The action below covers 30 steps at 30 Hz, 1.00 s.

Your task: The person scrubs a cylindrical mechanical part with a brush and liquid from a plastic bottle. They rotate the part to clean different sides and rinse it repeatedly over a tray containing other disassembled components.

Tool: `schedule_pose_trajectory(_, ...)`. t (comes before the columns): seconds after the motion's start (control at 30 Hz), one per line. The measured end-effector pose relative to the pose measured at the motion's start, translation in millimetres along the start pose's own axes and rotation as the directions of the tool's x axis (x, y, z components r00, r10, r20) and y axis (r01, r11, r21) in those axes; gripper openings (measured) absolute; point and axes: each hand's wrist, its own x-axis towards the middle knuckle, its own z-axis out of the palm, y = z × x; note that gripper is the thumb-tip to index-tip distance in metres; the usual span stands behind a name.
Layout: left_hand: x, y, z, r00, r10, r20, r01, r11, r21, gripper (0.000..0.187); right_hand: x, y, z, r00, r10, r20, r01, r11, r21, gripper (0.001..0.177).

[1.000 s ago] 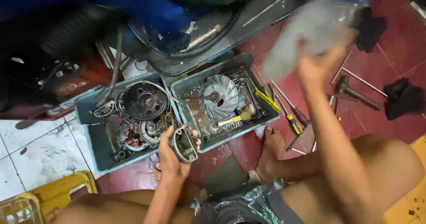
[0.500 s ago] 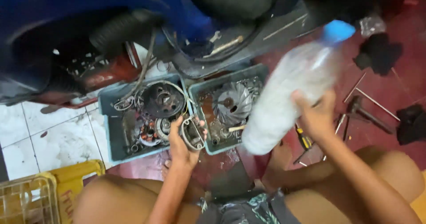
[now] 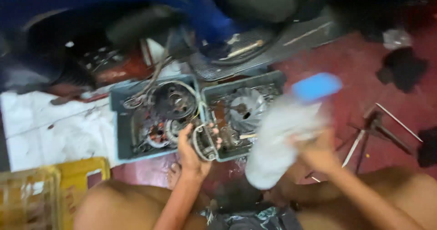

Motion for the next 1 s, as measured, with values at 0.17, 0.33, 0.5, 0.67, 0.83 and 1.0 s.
schedule_pose_trajectory(0.17, -14.8, 10.6, 22.3, 0.999, 0.006, 0.035, -0.004, 0.999, -0.035, 0.068, -8.8, -21.5, 44.2, 0.947, -0.188, 0.258, 0.193, 0.981, 0.006, 0.045)
schedule_pose_trajectory(0.33, -24.4, 10.0, 28.2, 0.999, -0.007, 0.035, 0.008, 1.0, -0.028, 0.069, 10.7, -31.0, 6.5, 0.968, -0.155, 0.198, 0.174, 0.981, -0.083, 0.061)
schedule_pose_trajectory(0.5, -27.5, 11.0, 38.0, 0.994, 0.091, 0.062, -0.088, 0.994, -0.057, 0.057, 16.1, -122.6, 31.1, 0.652, -0.185, 0.736, 0.714, 0.478, -0.512, 0.074)
schedule_pose_trajectory(0.67, -22.2, 8.5, 35.5, 0.998, 0.068, 0.003, -0.068, 0.998, -0.018, 0.064, 20.9, -154.2, 32.3, 0.693, -0.027, 0.721, 0.72, 0.064, -0.691, 0.095)
schedule_pose_trajectory(0.83, -12.9, -4.2, 31.0, 0.994, 0.107, 0.013, -0.107, 0.993, -0.045, 0.061, 12.0, -148.4, 33.1, 0.654, -0.1, 0.75, 0.73, -0.174, -0.661, 0.097)
schedule_pose_trajectory(1.0, -21.5, 4.7, 35.8, 0.993, 0.04, -0.114, -0.025, 0.991, 0.131, 0.06, 3.8, -161.0, 36.8, 0.59, -0.326, 0.739, 0.67, -0.314, -0.673, 0.083)
